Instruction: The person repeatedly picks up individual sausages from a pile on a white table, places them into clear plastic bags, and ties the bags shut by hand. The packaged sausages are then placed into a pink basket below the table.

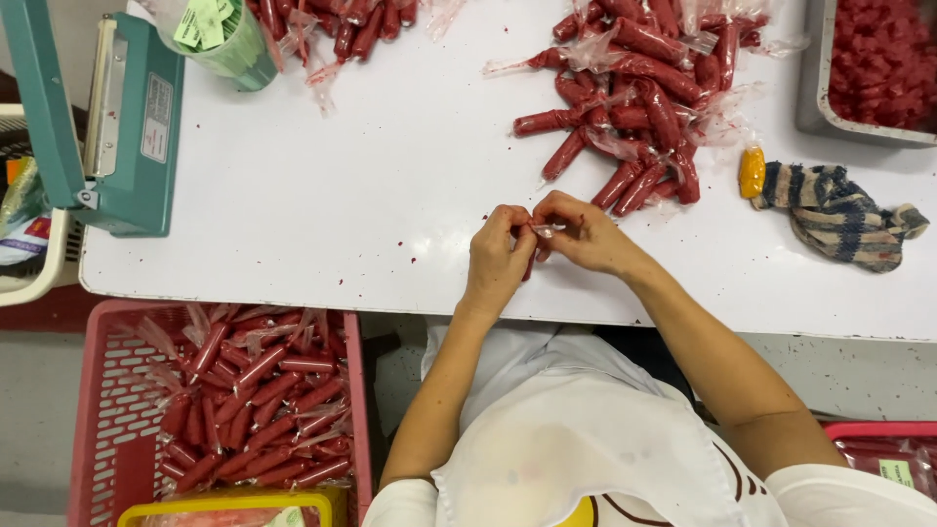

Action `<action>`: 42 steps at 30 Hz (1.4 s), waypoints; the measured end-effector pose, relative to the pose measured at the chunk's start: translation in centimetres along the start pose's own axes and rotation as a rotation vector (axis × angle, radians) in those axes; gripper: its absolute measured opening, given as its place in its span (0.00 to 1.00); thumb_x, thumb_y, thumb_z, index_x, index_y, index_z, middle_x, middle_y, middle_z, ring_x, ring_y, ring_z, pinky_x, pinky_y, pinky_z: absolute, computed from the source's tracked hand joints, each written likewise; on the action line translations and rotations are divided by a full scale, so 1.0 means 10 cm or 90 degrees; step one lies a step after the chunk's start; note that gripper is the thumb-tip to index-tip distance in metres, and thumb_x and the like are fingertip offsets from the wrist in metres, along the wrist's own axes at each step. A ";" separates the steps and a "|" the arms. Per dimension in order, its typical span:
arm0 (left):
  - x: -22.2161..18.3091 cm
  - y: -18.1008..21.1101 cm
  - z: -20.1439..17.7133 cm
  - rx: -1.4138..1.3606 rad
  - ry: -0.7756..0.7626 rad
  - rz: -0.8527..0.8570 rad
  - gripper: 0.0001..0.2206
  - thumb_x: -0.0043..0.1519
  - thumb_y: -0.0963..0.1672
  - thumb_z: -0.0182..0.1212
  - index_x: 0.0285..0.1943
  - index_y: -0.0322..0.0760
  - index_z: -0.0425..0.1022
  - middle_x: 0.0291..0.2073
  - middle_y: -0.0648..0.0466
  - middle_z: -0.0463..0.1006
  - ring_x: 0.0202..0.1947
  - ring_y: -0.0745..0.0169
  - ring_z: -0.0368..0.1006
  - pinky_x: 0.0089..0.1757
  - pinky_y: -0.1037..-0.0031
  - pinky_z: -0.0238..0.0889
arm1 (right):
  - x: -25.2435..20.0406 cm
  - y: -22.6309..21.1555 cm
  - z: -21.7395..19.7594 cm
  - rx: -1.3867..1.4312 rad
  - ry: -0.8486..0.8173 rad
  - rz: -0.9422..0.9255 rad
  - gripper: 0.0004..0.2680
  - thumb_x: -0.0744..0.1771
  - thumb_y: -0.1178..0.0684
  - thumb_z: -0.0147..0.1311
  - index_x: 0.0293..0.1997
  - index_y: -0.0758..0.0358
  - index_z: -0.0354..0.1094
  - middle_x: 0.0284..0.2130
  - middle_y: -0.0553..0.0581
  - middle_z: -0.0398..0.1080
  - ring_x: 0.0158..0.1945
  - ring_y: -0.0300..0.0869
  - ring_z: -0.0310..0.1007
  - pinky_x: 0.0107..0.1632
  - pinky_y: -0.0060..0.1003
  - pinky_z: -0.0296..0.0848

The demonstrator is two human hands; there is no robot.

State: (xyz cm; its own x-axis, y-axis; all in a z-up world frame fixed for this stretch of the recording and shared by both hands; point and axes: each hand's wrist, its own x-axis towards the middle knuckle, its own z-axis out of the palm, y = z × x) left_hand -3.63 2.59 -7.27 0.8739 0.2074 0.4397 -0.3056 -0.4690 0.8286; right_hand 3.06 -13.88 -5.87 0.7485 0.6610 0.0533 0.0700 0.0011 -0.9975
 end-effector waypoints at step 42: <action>-0.33 0.65 -2.05 0.753 -0.318 -0.662 0.20 0.73 0.52 0.41 0.51 0.34 0.75 0.41 0.43 0.83 0.43 0.39 0.81 0.39 0.54 0.74 | 1.73 -0.50 -1.32 -0.899 0.212 0.317 0.30 0.74 0.28 0.32 0.35 0.70 0.72 0.32 0.68 0.75 0.38 0.65 0.76 0.39 0.59 0.70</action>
State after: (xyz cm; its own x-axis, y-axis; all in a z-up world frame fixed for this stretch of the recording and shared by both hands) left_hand -16.26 16.43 3.72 0.6056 0.6621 -0.4415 0.6862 -0.7154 -0.1316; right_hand 24.40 -12.34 0.63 0.9807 0.1852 -0.0632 0.1808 -0.9810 -0.0703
